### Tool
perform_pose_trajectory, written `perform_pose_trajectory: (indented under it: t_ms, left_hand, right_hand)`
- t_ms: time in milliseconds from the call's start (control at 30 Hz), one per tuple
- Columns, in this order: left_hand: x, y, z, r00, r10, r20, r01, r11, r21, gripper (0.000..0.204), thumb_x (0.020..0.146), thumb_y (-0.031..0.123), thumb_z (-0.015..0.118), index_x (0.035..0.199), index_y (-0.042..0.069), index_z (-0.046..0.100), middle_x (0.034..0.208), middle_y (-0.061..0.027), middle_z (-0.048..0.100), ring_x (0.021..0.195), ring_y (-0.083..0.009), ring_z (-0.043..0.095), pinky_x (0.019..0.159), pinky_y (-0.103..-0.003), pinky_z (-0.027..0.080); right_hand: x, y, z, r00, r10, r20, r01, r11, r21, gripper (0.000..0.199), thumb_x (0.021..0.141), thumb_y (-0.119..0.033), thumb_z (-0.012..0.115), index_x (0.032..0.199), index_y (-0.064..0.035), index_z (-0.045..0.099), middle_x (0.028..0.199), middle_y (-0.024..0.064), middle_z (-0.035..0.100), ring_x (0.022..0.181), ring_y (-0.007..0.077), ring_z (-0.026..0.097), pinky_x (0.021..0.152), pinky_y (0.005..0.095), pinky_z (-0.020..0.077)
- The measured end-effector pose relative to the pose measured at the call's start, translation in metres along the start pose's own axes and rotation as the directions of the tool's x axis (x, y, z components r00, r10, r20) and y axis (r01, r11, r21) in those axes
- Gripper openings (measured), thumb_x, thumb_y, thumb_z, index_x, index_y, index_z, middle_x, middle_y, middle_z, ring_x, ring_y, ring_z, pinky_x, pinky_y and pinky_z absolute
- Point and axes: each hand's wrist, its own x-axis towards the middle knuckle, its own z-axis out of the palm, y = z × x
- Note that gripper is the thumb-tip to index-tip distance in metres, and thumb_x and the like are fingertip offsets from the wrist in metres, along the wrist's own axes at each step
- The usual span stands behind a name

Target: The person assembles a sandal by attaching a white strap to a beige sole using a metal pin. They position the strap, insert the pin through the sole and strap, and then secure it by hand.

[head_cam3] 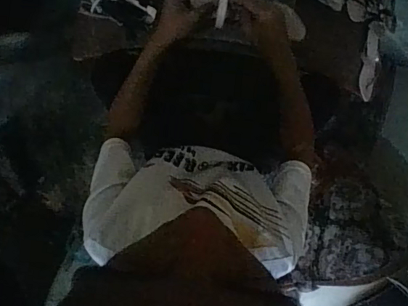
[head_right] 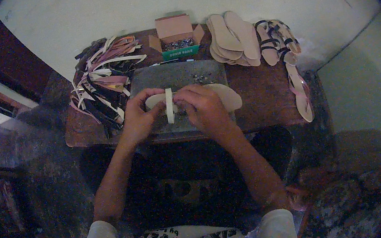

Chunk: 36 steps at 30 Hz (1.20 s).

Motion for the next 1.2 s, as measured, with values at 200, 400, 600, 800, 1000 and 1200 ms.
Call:
perform_pose_trajectory:
  t_ms: [200, 400, 600, 800, 1000, 1200]
  left_hand:
    - [0.0, -0.003, 0.0, 0.998, 0.068, -0.005, -0.068, 0.997, -0.021, 0.025, 0.088, 0.006, 0.074, 0.112, 0.002, 0.068, 0.106, -0.0065, 0.071, 0.097, -0.0132, 0.066, 0.086, -0.029, 0.053]
    - [-0.007, 0.012, 0.004, 0.99, 0.126, -0.055, -0.127, 0.992, -0.021, 0.023, 0.087, 0.006, 0.075, 0.109, 0.001, 0.07, 0.1, -0.0061, 0.073, 0.091, -0.0125, 0.067, 0.082, -0.029, 0.054]
    - [-0.01, 0.011, 0.007, 0.961, 0.263, -0.085, -0.267, 0.963, -0.043, 0.023, 0.088, 0.006, 0.075, 0.11, 0.001, 0.071, 0.101, -0.0077, 0.074, 0.091, -0.0124, 0.068, 0.081, -0.028, 0.055]
    - [-0.011, 0.013, 0.004, 0.95, 0.3, -0.083, -0.301, 0.954, 0.001, 0.022, 0.088, 0.005, 0.074, 0.11, 0.001, 0.072, 0.102, -0.0084, 0.074, 0.093, -0.013, 0.068, 0.081, -0.028, 0.055]
    - [-0.01, 0.011, 0.005, 0.954, 0.292, -0.065, -0.294, 0.956, -0.012, 0.022, 0.089, 0.006, 0.074, 0.111, 0.001, 0.071, 0.102, -0.0079, 0.073, 0.093, -0.0128, 0.068, 0.081, -0.028, 0.055]
    - [-0.011, 0.01, 0.005, 0.95, 0.305, -0.064, -0.306, 0.952, -0.02, 0.023, 0.09, 0.006, 0.074, 0.112, 0.002, 0.071, 0.102, -0.0078, 0.073, 0.093, -0.0129, 0.068, 0.081, -0.028, 0.055]
  right_hand:
    - [0.001, -0.003, -0.002, 0.999, -0.026, -0.025, 0.025, 1.0, -0.015, 0.021, 0.078, 0.008, 0.069, 0.097, -0.0013, 0.069, 0.097, 0.0149, 0.07, 0.088, 0.034, 0.068, 0.078, 0.0414, 0.0547]
    - [0.002, -0.001, 0.001, 0.994, -0.07, -0.088, 0.064, 0.996, -0.069, 0.021, 0.077, 0.007, 0.071, 0.096, -0.0023, 0.069, 0.102, 0.0127, 0.068, 0.097, 0.0332, 0.066, 0.085, 0.0418, 0.0518]
    - [0.0, 0.003, 0.0, 0.99, 0.049, -0.134, -0.042, 0.997, 0.057, 0.026, 0.075, 0.008, 0.072, 0.097, -0.0049, 0.07, 0.106, 0.0091, 0.065, 0.101, 0.0289, 0.064, 0.087, 0.0387, 0.0511]
    - [0.0, 0.005, 0.0, 0.991, 0.071, -0.109, -0.06, 0.994, 0.096, 0.025, 0.076, 0.006, 0.072, 0.098, -0.0052, 0.071, 0.107, 0.0097, 0.065, 0.102, 0.0275, 0.065, 0.088, 0.0374, 0.0512]
    - [0.001, 0.004, -0.003, 0.992, 0.079, -0.1, -0.067, 0.991, 0.116, 0.025, 0.077, 0.006, 0.072, 0.099, -0.0048, 0.071, 0.108, 0.0098, 0.065, 0.102, 0.0273, 0.066, 0.089, 0.037, 0.0515]
    - [0.003, 0.002, -0.004, 0.993, 0.072, -0.088, -0.061, 0.991, 0.122, 0.023, 0.078, 0.006, 0.071, 0.099, -0.0043, 0.071, 0.108, 0.0099, 0.065, 0.102, 0.027, 0.066, 0.088, 0.0371, 0.0522]
